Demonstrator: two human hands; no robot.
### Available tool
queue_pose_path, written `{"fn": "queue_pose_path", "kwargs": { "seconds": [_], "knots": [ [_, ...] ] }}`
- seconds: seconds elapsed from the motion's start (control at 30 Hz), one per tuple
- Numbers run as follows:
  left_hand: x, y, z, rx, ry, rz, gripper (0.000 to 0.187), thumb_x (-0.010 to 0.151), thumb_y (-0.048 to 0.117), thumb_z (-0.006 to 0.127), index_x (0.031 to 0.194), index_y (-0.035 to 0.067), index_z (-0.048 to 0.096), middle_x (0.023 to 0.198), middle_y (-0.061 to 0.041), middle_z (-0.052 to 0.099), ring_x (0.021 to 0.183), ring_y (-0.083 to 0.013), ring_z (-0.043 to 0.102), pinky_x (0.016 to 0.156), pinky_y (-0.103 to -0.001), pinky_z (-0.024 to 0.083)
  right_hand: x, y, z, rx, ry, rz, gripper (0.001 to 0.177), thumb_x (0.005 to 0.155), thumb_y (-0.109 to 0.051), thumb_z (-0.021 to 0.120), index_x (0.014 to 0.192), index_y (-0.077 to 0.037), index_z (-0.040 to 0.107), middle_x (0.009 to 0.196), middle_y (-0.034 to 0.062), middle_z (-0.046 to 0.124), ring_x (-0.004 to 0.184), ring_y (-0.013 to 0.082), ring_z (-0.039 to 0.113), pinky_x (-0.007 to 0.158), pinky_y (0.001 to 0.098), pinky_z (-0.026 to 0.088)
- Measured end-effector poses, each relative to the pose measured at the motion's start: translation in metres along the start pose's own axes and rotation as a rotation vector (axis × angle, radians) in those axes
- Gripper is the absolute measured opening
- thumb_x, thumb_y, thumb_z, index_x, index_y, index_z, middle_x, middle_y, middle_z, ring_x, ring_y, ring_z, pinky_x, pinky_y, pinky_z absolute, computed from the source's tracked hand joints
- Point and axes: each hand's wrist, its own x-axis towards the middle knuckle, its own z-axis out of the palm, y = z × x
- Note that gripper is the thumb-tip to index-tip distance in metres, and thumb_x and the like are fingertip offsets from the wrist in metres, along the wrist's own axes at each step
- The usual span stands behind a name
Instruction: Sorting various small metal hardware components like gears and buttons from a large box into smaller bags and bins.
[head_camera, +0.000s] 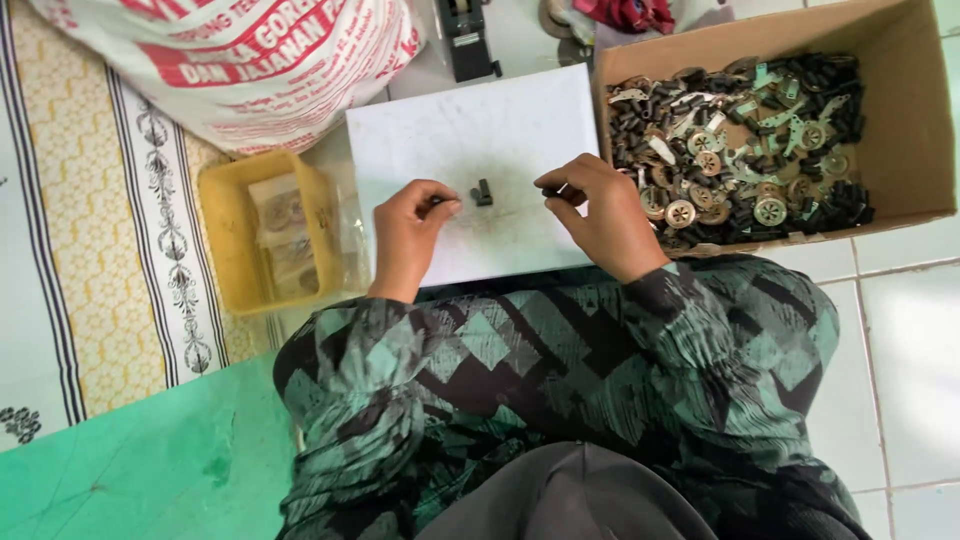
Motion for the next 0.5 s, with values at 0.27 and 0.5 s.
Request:
{"fn": "queue_pose_path", "kwargs": {
  "seconds": [0.27, 0.5],
  "knots": [
    [0.013, -0.007, 0.008, 0.28, -0.119, 0.125, 0.019, 0.089, 0.006, 0.08, 0.105, 0.01, 0.071, 0.095, -0.007, 0.069, 0.092, -0.0274, 0.071, 0.077, -0.034, 0.063, 0.025, 0.005, 0.072, -0.108, 0.011, 0.083, 0.026, 0.093, 0.011, 0.072, 0.118, 0.006, 0.072, 0.1, 0.0199, 0.066, 0.087, 0.0312, 0.073, 0.076, 0.036, 0.063],
    [0.018, -0.016, 0.001, 0.229, -0.285, 0.001, 0.05, 0.088, -0.004, 0.078, 0.134, 0.004, 0.063, 0.111, -0.011, 0.061, 0.098, -0.0258, 0.07, 0.083, -0.035, 0.065, 0.033, 0.002, 0.069, -0.166, -0.086, 0.076, 0.036, 0.088, 0.018, 0.071, 0.123, 0.007, 0.072, 0.102, 0.023, 0.065, 0.088, 0.0349, 0.071, 0.076, 0.0394, 0.062]
  ]
}}
